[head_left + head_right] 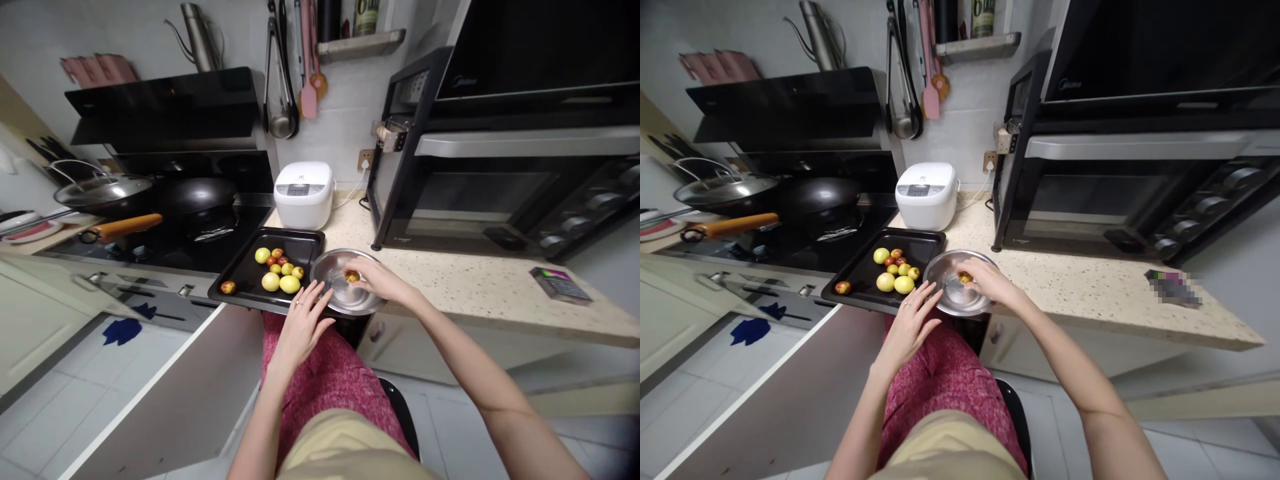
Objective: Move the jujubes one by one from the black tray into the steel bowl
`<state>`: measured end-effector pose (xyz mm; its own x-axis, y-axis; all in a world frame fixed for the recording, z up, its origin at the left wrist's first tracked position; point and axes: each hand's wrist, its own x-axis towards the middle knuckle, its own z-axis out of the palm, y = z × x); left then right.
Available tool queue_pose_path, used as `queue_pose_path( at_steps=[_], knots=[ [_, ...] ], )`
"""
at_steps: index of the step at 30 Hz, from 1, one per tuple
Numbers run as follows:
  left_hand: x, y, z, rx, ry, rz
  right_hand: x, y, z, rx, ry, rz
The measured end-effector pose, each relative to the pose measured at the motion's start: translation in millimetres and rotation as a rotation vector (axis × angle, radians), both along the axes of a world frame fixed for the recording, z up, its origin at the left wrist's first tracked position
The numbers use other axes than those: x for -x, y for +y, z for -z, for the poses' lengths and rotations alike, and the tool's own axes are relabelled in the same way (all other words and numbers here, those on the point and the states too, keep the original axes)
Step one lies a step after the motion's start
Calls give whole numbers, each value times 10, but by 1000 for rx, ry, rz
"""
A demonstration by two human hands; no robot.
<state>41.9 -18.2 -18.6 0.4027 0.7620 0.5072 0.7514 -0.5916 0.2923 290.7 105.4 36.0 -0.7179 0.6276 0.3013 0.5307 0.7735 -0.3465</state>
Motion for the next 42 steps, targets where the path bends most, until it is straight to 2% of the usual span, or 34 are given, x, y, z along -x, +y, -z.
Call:
queue_pose_path(
  at_steps=[3, 7, 14, 21, 25, 28, 31, 34, 38, 40, 42],
  knots=[
    [-8, -11, -14, 10, -2, -7, -33, 5, 95, -6, -66, 41],
    [-14, -29, -44, 30, 17, -16, 42, 81, 125, -2, -109, 84],
    [-2, -49, -67, 42, 30, -7, 28, 32, 108, -16, -104, 210],
    [9, -40, -58, 44, 23, 2, -82, -135, 25, -5, -69, 253],
    [-3, -63, -54, 44, 31, -3, -239, -289, 61, -29, 120, 263],
    [21, -63, -38, 23, 6, -21, -401, -372, 244, -78, 387, 322],
    [176, -14, -40, -19, -77, -156, -563, -360, 495, -98, 556, 383],
    [513, 62, -101, -67, -163, -444, -669, -275, 679, -71, 610, 379],
    [1045, 128, -265, -38, -72, -844, -675, -171, 749, -6, 610, 291],
    [1221, 149, -347, 26, 4, -944, -644, -152, 748, 13, 614, 262],
    [1308, 182, -408, 117, 73, -958, -618, -150, 750, 37, 613, 243]
  ],
)
